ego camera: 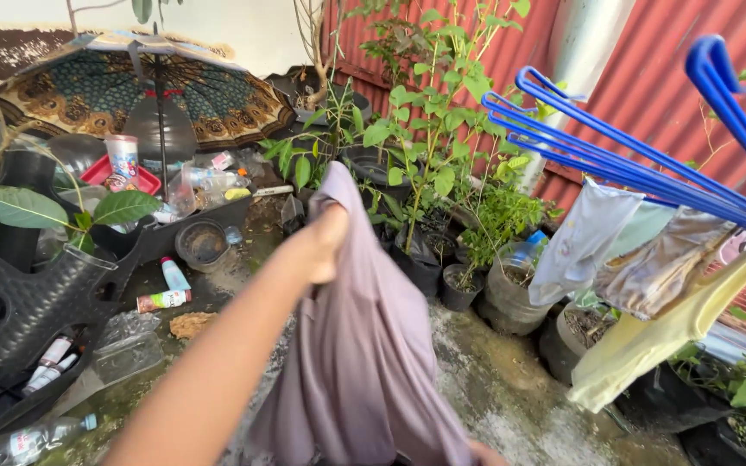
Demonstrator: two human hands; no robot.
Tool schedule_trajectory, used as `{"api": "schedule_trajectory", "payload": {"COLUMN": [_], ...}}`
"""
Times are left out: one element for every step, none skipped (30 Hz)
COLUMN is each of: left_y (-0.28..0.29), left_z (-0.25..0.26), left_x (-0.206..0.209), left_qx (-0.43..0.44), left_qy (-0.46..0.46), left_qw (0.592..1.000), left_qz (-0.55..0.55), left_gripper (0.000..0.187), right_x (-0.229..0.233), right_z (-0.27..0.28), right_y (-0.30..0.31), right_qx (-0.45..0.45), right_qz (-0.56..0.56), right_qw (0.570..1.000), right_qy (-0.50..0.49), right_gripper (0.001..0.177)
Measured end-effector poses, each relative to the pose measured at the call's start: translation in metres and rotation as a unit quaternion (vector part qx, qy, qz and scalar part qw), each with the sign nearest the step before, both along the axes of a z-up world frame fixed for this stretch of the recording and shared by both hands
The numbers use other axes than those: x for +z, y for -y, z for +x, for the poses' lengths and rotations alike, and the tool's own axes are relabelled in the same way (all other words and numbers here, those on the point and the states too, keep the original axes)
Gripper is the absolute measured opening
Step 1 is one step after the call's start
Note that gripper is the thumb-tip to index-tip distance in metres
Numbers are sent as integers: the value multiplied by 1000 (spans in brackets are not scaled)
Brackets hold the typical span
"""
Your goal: Hanging wet laundry items from a bucket onto a circular drying rack and a clothesline outdoors.
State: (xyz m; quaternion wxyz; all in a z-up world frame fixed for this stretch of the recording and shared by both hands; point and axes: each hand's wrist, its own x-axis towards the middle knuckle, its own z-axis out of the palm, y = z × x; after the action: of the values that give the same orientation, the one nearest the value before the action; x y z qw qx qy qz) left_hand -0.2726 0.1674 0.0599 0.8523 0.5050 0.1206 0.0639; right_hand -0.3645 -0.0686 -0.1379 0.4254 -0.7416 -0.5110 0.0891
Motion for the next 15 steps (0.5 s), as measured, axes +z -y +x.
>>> {"api": "schedule_trajectory", "payload": {"left_y": [-12, -26, -31, -27, -33, -39, -44, -50, -56, -61, -71, -78, -82, -89, -95], "left_z": [-8, -20, -30, -36, -41, -46, -50, -56, -59, -61, -71, -77, -78, -84, -89], "left_x": [5, -1, 7, 23, 25, 29, 34, 32, 28, 22, 39, 50, 58, 52, 45], "left_qx": [2, 3, 4, 5, 6, 8, 10, 13, 16, 17, 19, 19, 20, 21, 21], "left_qy": [-1, -1, -1, -1, -2, 0, 1, 3, 5, 6, 7, 5, 4, 1, -2], "left_qw": [1000, 1000, 1000, 999, 999, 999, 999, 998, 997, 997, 996, 995, 994, 993, 992], "left_qz": [8, 16, 24, 31, 39, 46, 53, 63, 72, 81, 90, 98, 107, 114, 122], "left_gripper": [105, 101, 97, 93, 89, 85, 81, 77, 73, 70, 66, 62, 58, 54, 51], "right_x": [-8, -93, -128, -122, -92, -60, -27, -29, -31, -33, 6, 42, 78, 91, 104], "right_z": [94, 155, 237, 332, 337, 344, 351, 381, 411, 441, 414, 385, 356, 356, 356], "right_y": [80, 120, 168, 204, 211, 219, 226, 237, 247, 260, 246, 234, 223, 214, 205], "right_qx": [24, 47, 70, 93, 93, -84, -250, -249, -243, -233, -232, -228, -219, -219, -199], "right_qz": [5, 10, 15, 19, 21, -155, -325, -321, -184, -43, -40, 49, 137, 138, 167], "right_qw": [1000, 998, 996, 993, 993, 984, 904, 906, 943, 960, 961, 943, 909, 908, 902], "right_qy": [17, 35, 53, 70, 72, -26, -122, -118, -133, -146, -143, -238, -328, -329, -346], "right_gripper": [43, 41, 39, 38, 38, 35, 32, 32, 31, 30, 30, 30, 29, 29, 26]}}
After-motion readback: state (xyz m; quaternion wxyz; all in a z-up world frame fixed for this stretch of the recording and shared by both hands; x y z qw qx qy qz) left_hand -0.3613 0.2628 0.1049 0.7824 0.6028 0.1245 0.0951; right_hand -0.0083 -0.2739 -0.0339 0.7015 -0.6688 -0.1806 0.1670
